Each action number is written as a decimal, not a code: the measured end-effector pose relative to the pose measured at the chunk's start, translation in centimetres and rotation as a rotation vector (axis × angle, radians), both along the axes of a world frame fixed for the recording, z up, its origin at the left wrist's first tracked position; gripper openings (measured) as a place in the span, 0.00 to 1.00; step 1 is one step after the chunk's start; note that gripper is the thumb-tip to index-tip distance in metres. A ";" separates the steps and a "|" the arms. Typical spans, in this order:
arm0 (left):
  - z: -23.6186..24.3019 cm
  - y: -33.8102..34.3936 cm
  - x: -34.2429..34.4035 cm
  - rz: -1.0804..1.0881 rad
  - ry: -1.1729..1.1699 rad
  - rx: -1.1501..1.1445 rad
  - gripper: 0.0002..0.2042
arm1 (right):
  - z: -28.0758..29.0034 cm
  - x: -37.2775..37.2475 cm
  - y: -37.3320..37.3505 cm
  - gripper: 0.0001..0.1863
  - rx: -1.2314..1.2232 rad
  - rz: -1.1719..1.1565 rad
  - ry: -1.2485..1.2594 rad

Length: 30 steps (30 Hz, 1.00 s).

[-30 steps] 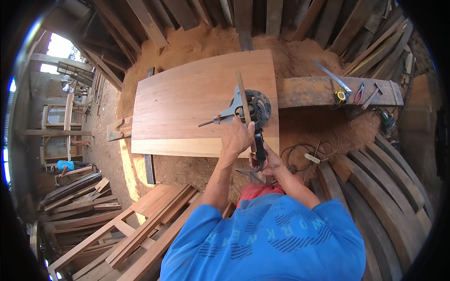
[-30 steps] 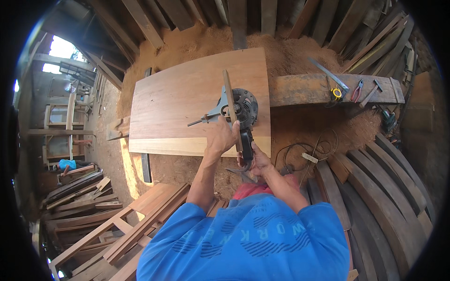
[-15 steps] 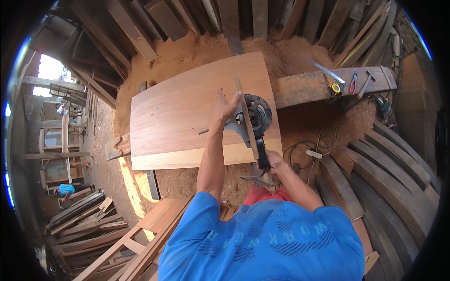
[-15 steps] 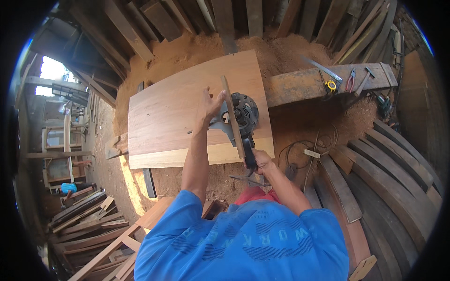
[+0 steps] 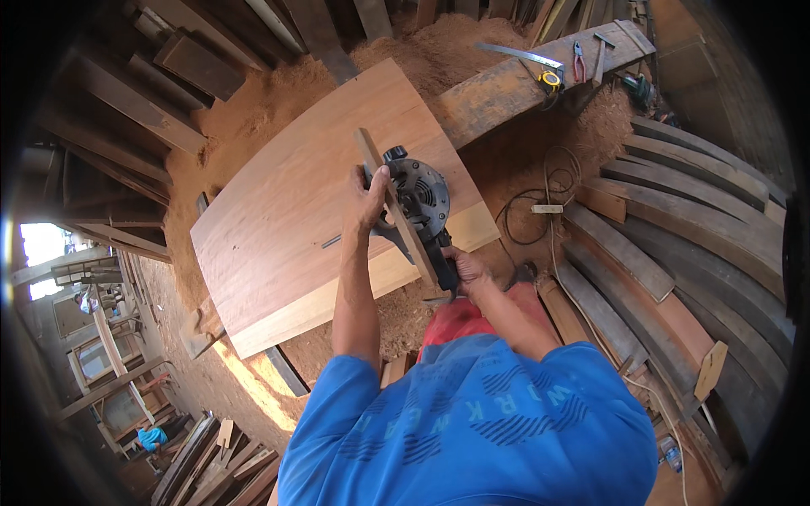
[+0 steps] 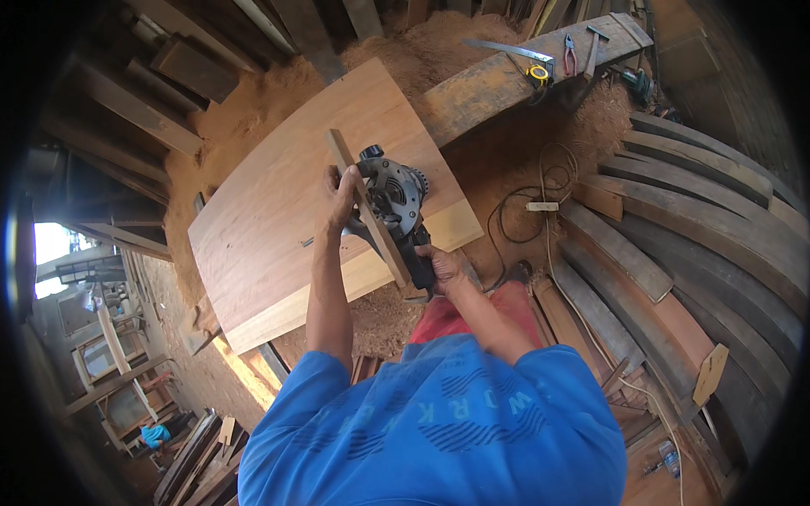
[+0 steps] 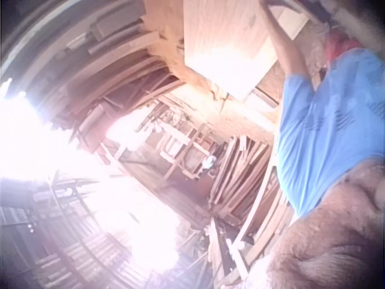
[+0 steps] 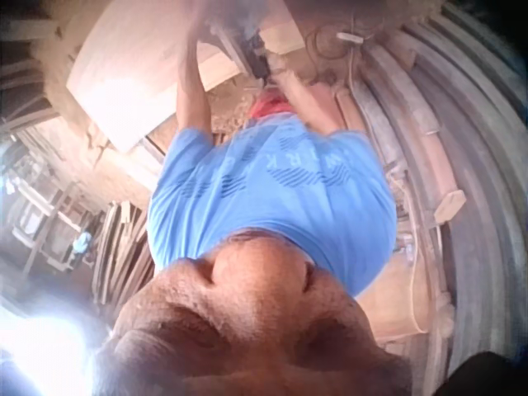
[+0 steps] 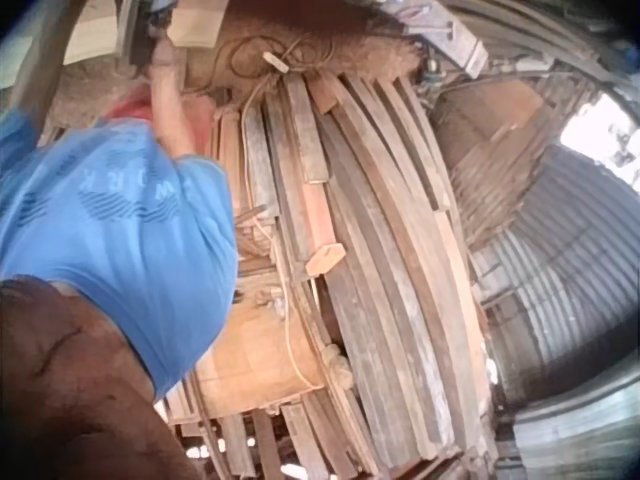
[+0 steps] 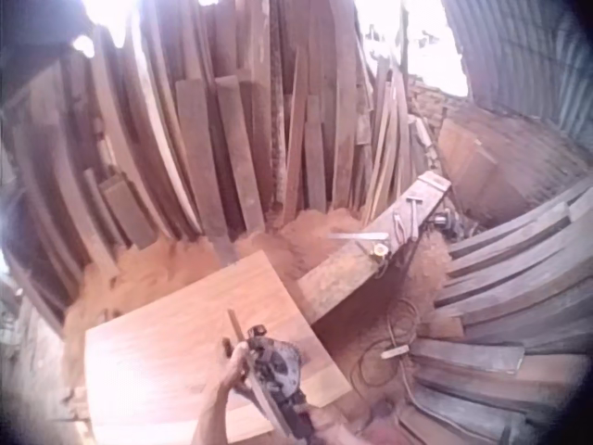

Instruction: The person positions a large wooden board on a workbench and uses a handheld electric router to shape the edges. They guide the tool along the perimeter to create a smooth, rounded profile, then inspect the finished edge.

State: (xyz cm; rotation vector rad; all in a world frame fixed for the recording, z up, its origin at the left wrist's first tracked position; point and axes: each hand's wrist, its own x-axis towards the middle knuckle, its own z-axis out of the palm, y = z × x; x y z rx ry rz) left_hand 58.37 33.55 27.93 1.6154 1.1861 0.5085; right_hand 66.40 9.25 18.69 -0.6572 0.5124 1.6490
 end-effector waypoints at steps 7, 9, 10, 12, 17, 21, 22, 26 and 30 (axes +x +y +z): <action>-0.3 -3.5 -4.2 0.114 -0.498 -0.225 0.21 | -1.2 0.6 -3.0 0.06 0.055 -0.028 -0.187; -2.3 -4.9 -6.5 0.167 -0.570 -0.337 0.24 | 3.3 1.7 -4.2 0.08 0.039 -0.040 -0.295; -2.9 -5.8 -6.6 0.173 -0.685 -0.400 0.24 | 4.0 2.6 -5.3 0.12 0.073 -0.052 -0.306; -1.7 -8.5 -4.4 0.235 -0.880 -0.493 0.27 | 7.6 4.3 -7.1 0.13 0.137 -0.109 -0.411; -1.2 -11.3 0.1 0.081 -1.205 -0.591 0.30 | 16.2 8.4 -12.4 0.22 0.235 -0.182 -0.567; 1.2 -14.5 6.0 -0.071 -1.401 -0.700 0.27 | 17.4 11.6 -16.3 0.30 0.496 -0.263 -0.119; 1.4 -15.4 7.2 -0.114 -1.429 -0.688 0.27 | 17.4 12.4 -16.9 0.28 0.531 -0.265 -0.067; 1.0 -18.9 9.7 0.009 -1.386 -0.753 0.27 | 18.3 15.7 -19.6 0.24 0.501 -0.285 0.006; 1.2 -21.8 11.7 0.079 -1.352 -0.763 0.26 | 19.1 17.4 -22.1 0.24 0.428 -0.258 -0.145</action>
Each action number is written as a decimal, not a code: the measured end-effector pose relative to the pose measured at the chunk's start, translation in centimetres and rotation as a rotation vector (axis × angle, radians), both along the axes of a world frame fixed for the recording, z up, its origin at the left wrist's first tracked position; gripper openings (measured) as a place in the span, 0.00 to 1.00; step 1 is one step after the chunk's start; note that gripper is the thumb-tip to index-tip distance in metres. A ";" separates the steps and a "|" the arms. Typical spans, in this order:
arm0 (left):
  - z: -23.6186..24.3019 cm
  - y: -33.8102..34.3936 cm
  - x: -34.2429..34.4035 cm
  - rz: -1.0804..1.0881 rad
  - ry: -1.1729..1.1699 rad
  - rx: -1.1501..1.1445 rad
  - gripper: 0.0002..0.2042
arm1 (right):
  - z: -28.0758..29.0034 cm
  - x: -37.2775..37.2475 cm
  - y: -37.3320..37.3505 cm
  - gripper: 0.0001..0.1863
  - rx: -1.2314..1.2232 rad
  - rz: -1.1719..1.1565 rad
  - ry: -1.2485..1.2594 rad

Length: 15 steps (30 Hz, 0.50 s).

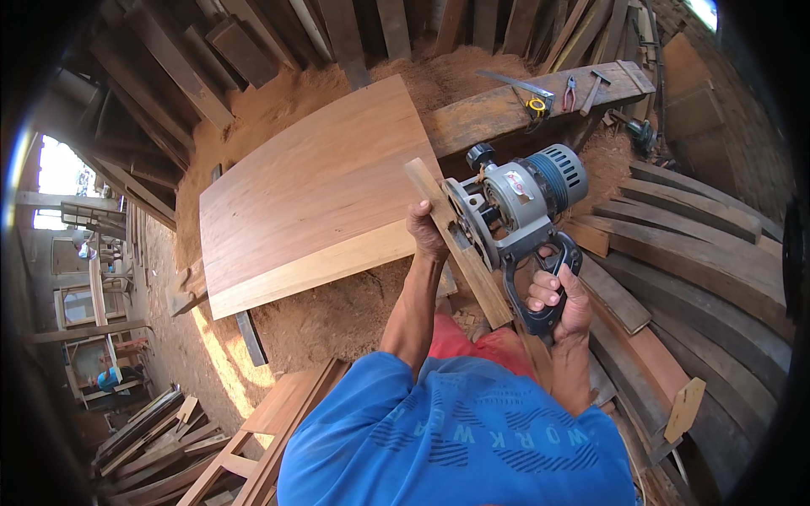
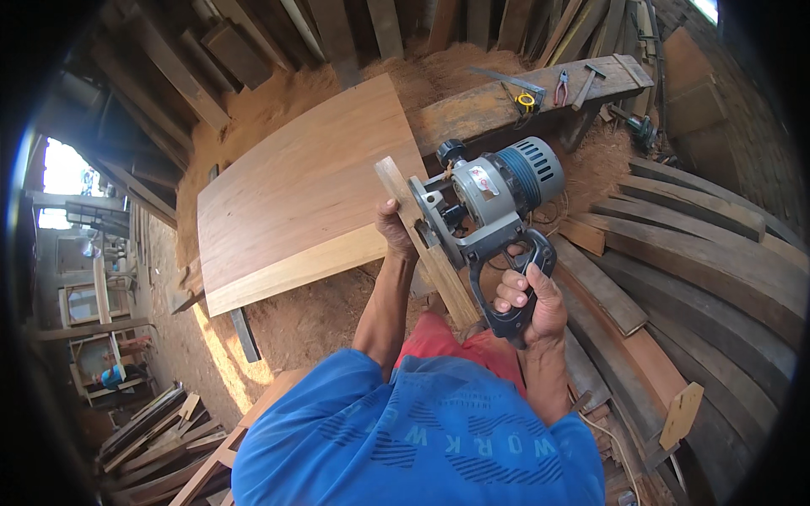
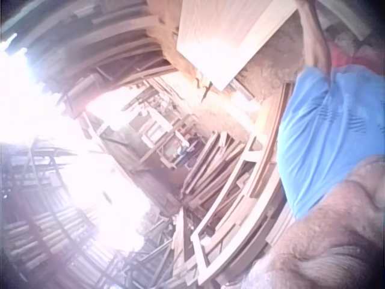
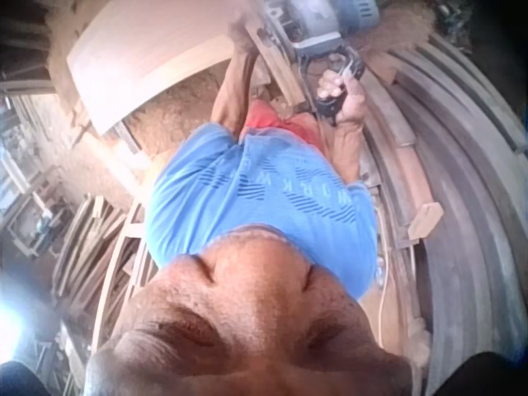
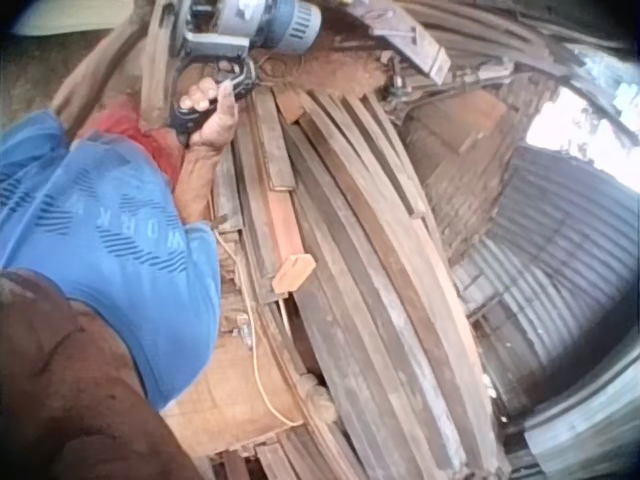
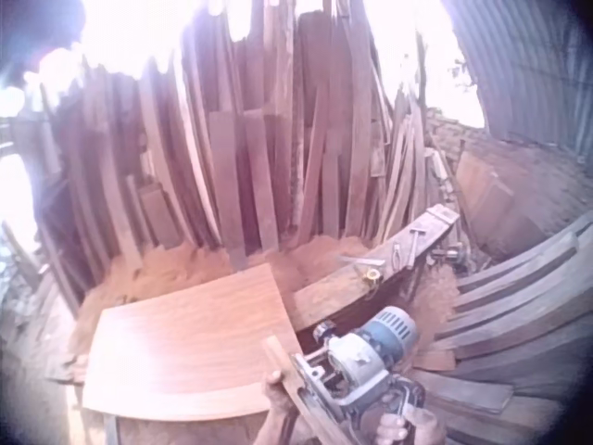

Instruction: The person positions a large wooden board on a workbench and uses a handheld electric router to shape the edges. They guide the tool along the perimeter to create a smooth, rounded profile, then inspect the finished edge.

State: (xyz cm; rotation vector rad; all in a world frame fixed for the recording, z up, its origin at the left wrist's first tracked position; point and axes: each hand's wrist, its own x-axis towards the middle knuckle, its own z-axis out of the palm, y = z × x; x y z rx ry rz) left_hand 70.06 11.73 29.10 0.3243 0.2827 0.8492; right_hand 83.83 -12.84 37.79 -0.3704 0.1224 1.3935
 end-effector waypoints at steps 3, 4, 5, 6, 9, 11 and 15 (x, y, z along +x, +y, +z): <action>0.2 -1.3 0.7 -0.025 -0.040 0.034 0.26 | 0.4 -0.1 -1.5 0.25 0.005 -0.034 0.101; 0.8 -1.7 1.0 -0.031 -0.039 0.022 0.26 | -0.1 0.1 -2.1 0.25 0.024 -0.043 0.177; 1.2 -2.1 1.2 -0.036 -0.037 0.010 0.26 | -0.5 0.4 -2.7 0.24 0.042 -0.039 0.155; 0.7 -1.9 1.2 -0.046 -0.064 0.040 0.26 | -0.7 0.5 -2.8 0.23 0.068 -0.031 0.137; -3.6 -0.4 0.2 -0.201 0.093 0.039 0.27 | -0.5 0.1 -2.0 0.21 0.044 -0.051 -0.020; -9.5 1.4 -2.1 -0.208 0.666 0.473 0.31 | -0.3 -0.3 -0.6 0.21 -0.042 -0.036 -0.214; -10.3 0.3 -10.0 -0.103 1.248 0.695 0.28 | -3.9 -0.6 2.1 0.19 -0.448 -0.150 -0.951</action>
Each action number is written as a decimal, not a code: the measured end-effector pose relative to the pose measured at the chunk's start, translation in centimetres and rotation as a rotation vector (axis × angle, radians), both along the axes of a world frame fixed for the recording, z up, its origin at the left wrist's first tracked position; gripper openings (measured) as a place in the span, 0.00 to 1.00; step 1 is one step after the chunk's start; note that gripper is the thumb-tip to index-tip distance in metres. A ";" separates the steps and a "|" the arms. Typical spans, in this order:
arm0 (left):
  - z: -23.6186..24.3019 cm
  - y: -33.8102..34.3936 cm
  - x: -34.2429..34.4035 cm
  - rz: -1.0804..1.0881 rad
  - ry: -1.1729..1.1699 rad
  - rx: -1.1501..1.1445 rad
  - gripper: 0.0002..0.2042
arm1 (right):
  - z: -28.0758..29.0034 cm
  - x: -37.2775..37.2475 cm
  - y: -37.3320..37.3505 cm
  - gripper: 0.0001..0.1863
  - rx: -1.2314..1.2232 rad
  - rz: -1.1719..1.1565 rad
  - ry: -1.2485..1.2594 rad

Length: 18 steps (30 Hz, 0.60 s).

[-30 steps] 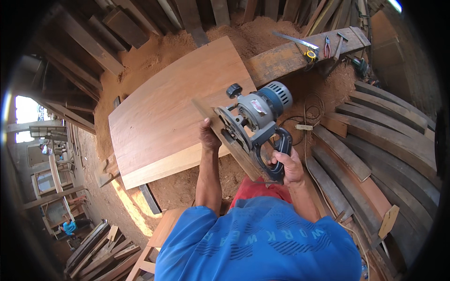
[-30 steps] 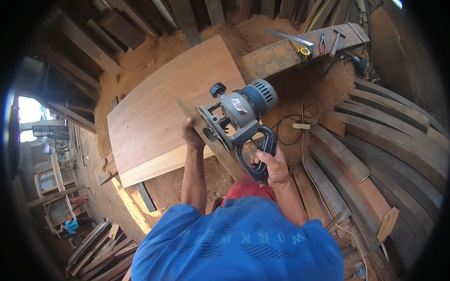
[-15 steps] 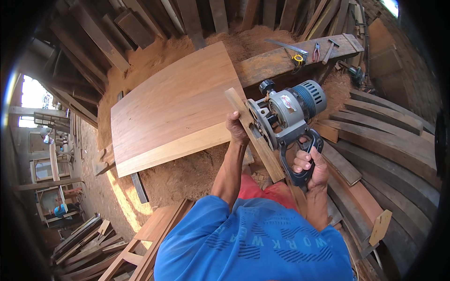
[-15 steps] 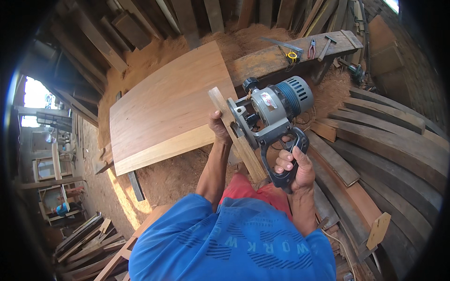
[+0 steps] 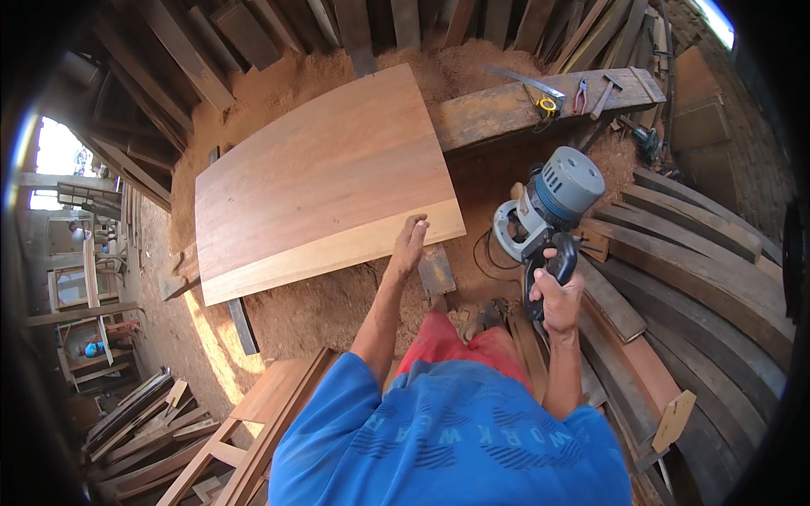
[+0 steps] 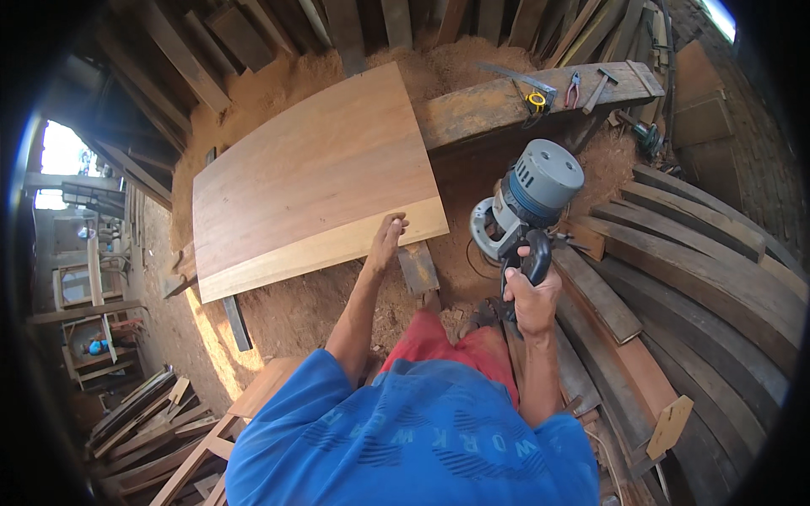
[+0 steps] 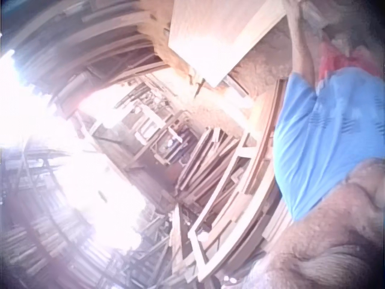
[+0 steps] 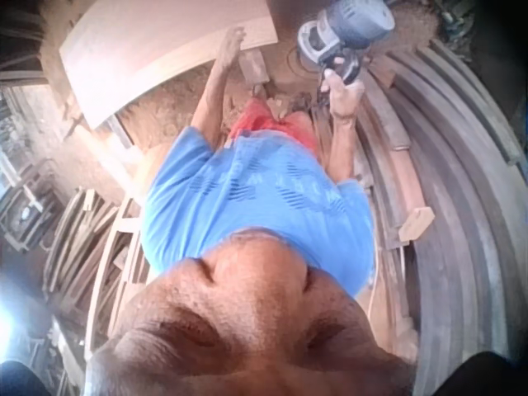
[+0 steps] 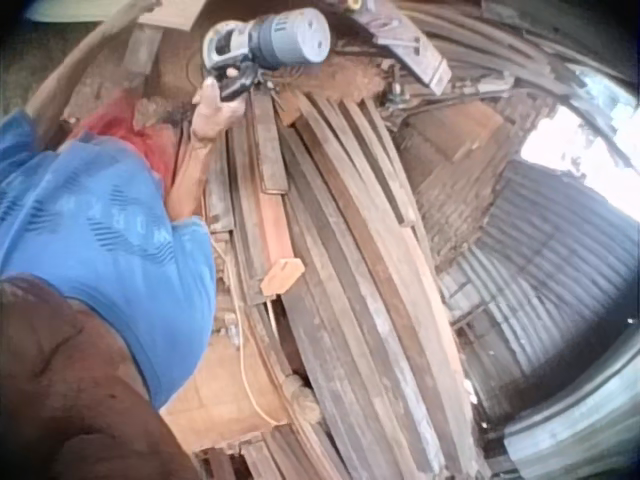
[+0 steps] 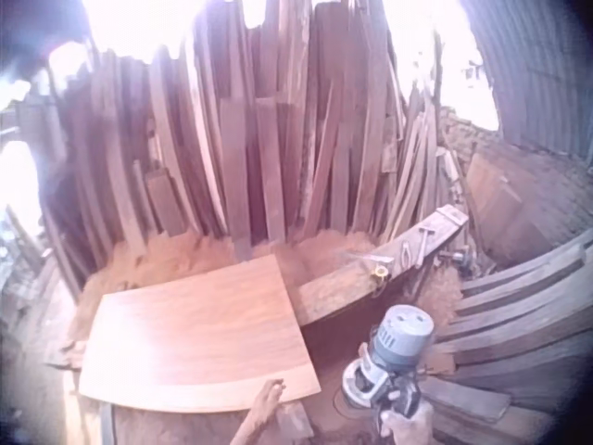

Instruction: The person positions a large wooden board on a workbench and uses a handheld electric router to shape the edges. They guide the tool along the perimeter to create a smooth, rounded profile, then inspect the finished edge.

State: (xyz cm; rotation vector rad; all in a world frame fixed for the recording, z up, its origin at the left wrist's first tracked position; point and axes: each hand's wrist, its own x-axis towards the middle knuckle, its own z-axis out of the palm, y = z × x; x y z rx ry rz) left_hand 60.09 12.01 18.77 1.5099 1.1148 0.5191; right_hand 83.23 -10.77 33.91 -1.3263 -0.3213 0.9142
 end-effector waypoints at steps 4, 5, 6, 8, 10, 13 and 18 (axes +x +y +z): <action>0.3 -4.2 -4.6 -0.254 0.241 0.047 0.18 | -2.0 1.1 1.3 0.18 -0.158 -0.027 -0.127; -0.1 -5.8 -4.0 -0.407 0.249 -0.025 0.20 | -2.7 0.8 1.4 0.19 -0.113 -0.072 -0.064; -0.7 -8.2 -3.3 -0.554 0.266 -0.104 0.23 | -3.3 0.4 1.6 0.19 -0.092 -0.081 -0.017; -3.1 -13.5 -1.7 -0.672 0.233 -0.046 0.36 | -4.1 -0.7 2.8 0.18 -0.042 -0.113 0.073; -3.6 -17.8 1.1 -0.705 0.050 -0.017 0.47 | -4.2 -1.3 3.8 0.17 0.010 -0.117 0.187; -3.4 -20.8 5.7 -0.742 -0.183 0.232 0.47 | -3.2 -1.1 5.8 0.16 0.161 -0.153 0.334; 0.3 -20.5 10.5 -0.695 -0.329 0.271 0.33 | -1.8 0.5 7.1 0.19 0.385 -0.117 0.553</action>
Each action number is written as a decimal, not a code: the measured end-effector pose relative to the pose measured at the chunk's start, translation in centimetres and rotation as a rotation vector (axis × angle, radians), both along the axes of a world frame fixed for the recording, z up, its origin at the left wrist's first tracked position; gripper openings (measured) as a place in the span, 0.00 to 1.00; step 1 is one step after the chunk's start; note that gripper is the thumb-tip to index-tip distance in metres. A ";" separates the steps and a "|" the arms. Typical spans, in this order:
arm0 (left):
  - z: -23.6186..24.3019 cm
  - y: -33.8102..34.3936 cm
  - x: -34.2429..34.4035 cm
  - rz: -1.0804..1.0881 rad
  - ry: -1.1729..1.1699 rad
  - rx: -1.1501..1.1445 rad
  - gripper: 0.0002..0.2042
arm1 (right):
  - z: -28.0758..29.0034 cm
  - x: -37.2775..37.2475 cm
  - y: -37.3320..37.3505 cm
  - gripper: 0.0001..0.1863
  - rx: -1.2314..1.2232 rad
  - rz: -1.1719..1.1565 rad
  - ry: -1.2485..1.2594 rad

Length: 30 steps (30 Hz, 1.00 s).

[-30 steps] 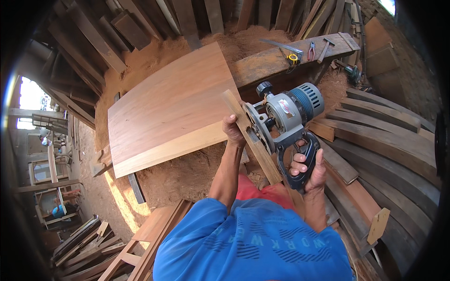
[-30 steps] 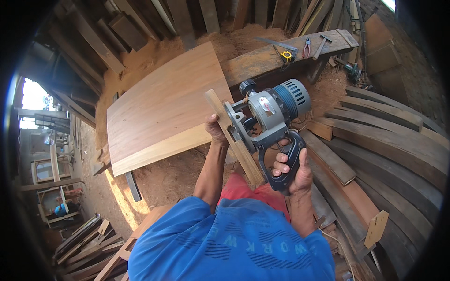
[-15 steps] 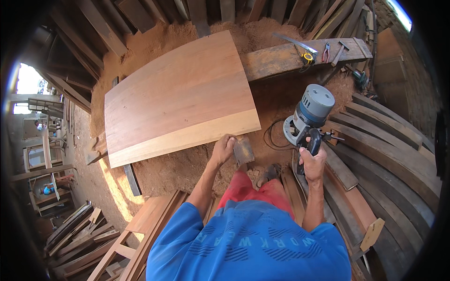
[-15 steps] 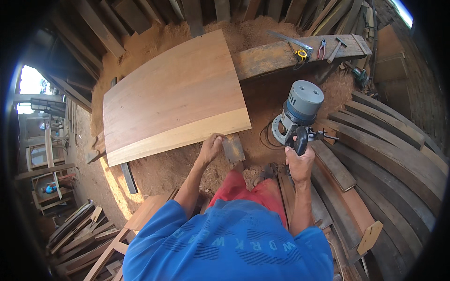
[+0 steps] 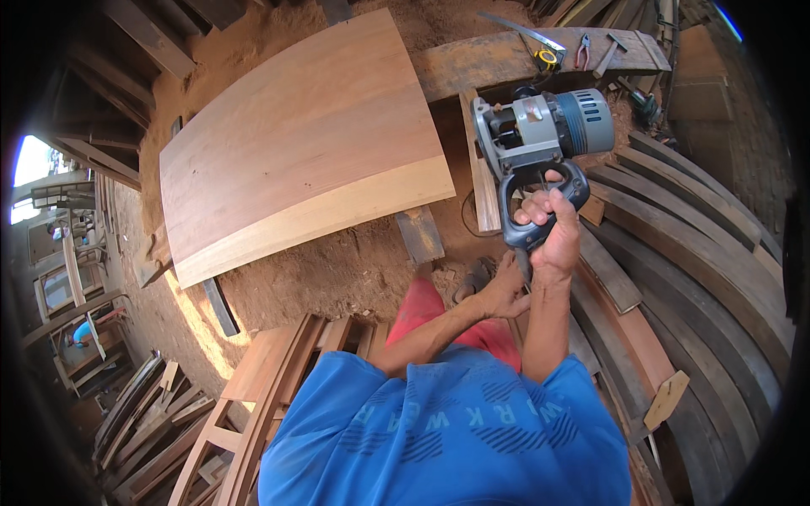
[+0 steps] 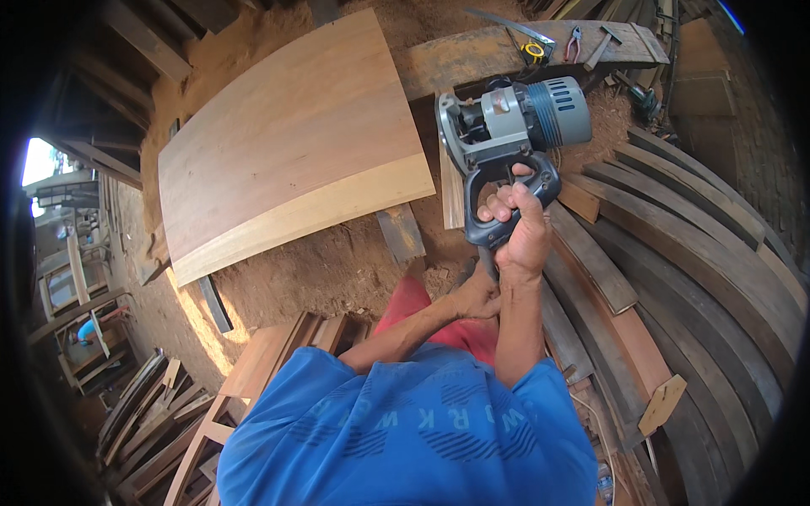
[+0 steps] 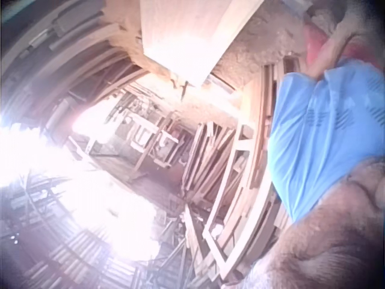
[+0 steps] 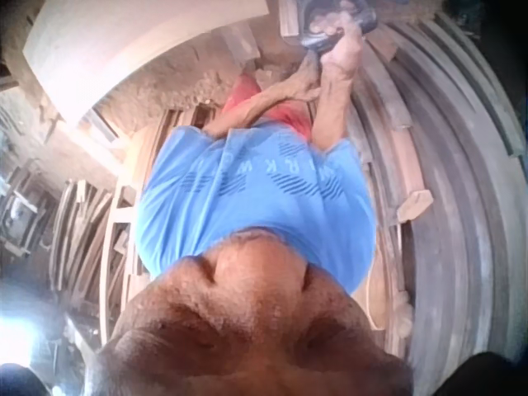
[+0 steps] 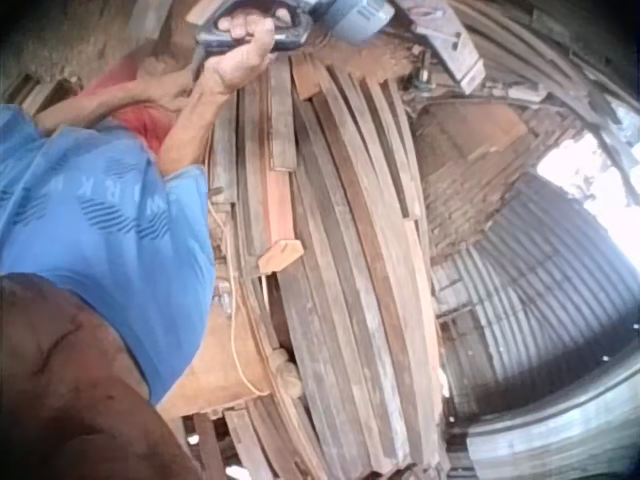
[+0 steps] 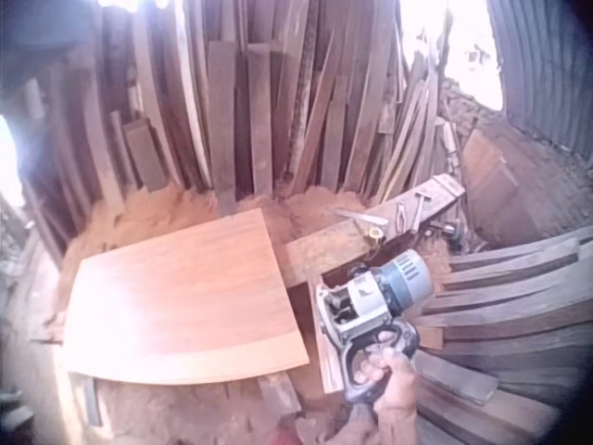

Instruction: The person positions a large wooden board on a workbench and uses a handheld electric router to shape the edges. They guide the tool along the perimeter to create a smooth, rounded profile, then inspect the finished edge.

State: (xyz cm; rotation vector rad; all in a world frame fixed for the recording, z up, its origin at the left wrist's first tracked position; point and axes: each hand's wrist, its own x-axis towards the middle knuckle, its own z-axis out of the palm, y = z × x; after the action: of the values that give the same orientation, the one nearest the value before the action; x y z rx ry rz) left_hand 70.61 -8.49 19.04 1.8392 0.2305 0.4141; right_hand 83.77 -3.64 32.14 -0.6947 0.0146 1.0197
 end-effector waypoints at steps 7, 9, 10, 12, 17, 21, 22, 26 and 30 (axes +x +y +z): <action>-0.2 -1.2 -7.5 -0.250 0.287 -0.136 0.23 | -0.9 2.8 0.2 0.19 -0.268 0.106 -0.654; -2.6 -2.0 -10.2 -0.019 0.211 0.211 0.25 | -2.5 3.1 -0.7 0.20 -0.379 0.163 -0.914; -2.4 -1.1 -10.9 0.060 0.269 0.151 0.26 | -3.0 2.9 -1.6 0.20 -0.446 0.194 -1.046; -1.6 1.1 -12.4 0.213 0.378 0.026 0.29 | -2.7 2.0 -2.8 0.20 -0.425 0.234 -0.838; -1.9 12.9 -12.7 0.659 0.334 0.195 0.29 | -5.3 -0.8 -4.6 0.20 -0.315 0.253 -0.652; -3.7 18.9 -12.3 0.602 0.360 0.339 0.33 | -7.6 -2.7 -4.9 0.21 -0.320 0.345 -0.695; -4.1 19.5 -11.9 0.569 0.347 0.312 0.34 | -8.1 -2.8 -5.0 0.21 -0.329 0.368 -0.724; -6.1 19.8 -10.3 0.501 0.285 0.346 0.37 | -9.8 -3.6 -5.4 0.23 -0.372 0.403 -0.719; -7.0 19.1 -9.5 0.494 0.228 0.358 0.34 | -11.9 -4.5 -6.4 0.24 -0.360 0.406 -0.767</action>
State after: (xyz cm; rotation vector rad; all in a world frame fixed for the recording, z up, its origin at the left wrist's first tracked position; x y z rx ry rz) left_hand 61.10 10.62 12.01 2.1780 0.8225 0.6149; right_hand 79.25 -10.04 20.26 -1.4263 -0.6456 1.0853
